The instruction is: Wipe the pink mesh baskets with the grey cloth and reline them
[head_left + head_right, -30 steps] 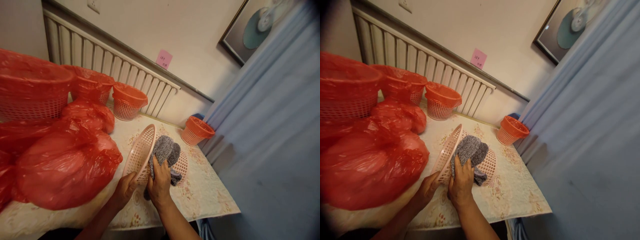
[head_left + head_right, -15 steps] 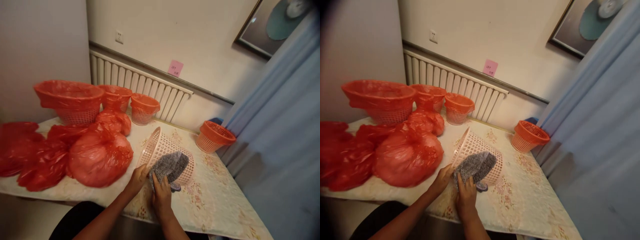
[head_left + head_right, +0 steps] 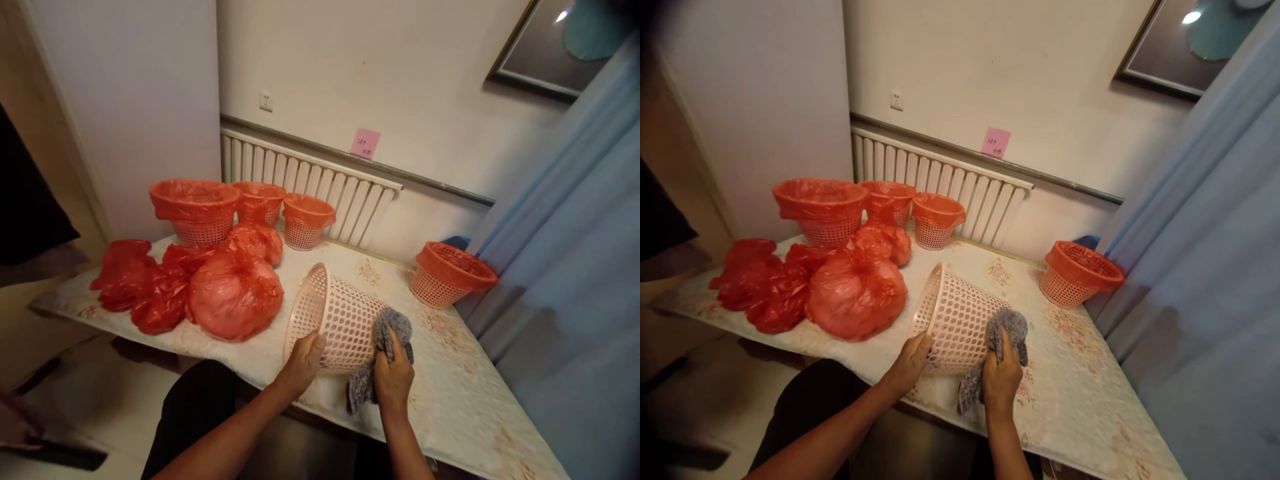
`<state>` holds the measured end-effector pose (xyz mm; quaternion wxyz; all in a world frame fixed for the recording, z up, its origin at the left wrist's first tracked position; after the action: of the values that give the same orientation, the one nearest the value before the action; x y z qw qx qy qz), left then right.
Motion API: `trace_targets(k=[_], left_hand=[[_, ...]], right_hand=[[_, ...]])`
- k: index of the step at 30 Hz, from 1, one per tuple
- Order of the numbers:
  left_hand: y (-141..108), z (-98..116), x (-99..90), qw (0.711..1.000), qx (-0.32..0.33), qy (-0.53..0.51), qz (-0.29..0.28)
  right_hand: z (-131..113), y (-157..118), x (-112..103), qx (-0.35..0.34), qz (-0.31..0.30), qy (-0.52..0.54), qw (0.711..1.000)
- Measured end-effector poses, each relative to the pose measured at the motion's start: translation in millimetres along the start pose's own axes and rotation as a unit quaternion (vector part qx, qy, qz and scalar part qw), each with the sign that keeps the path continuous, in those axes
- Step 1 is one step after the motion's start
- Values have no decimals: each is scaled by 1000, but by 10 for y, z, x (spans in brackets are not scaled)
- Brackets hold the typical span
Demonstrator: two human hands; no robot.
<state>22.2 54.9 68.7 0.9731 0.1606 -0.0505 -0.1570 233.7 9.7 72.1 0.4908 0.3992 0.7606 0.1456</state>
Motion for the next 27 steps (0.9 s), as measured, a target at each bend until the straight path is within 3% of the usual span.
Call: trace_targets(k=[4,10,13,20,27], left_hand=[[-156,87,96,1000,-6,-6,-2],[-273,95,143,999,1,-50,-18],[-291,89,112,998,-12,-60,-17],[-307,60,69,1000,-8,-12,13],[-328,19,70,1000,-28,3,7]], right_hand=[[-317,-89,-71,-45,-26,16,999],[-1058,-564,-117,-203,-69,53,975],[-1216,-679,-116,-234,-74,56,968],[-995,-425,10,-221,-77,-23,972],[-300,140,66,-133,-65,-53,988]])
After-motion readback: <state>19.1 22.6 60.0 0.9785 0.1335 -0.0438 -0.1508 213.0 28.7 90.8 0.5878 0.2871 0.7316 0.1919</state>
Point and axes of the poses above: each hand's wrist, its own y-axis towards the middle knuckle, its own x-axis out of the palm, z = x × y, the point moved 5 cm from there along y, towards the middle knuckle, and after that the axes turned 13 degrees about -y, right-handed, at the moved point
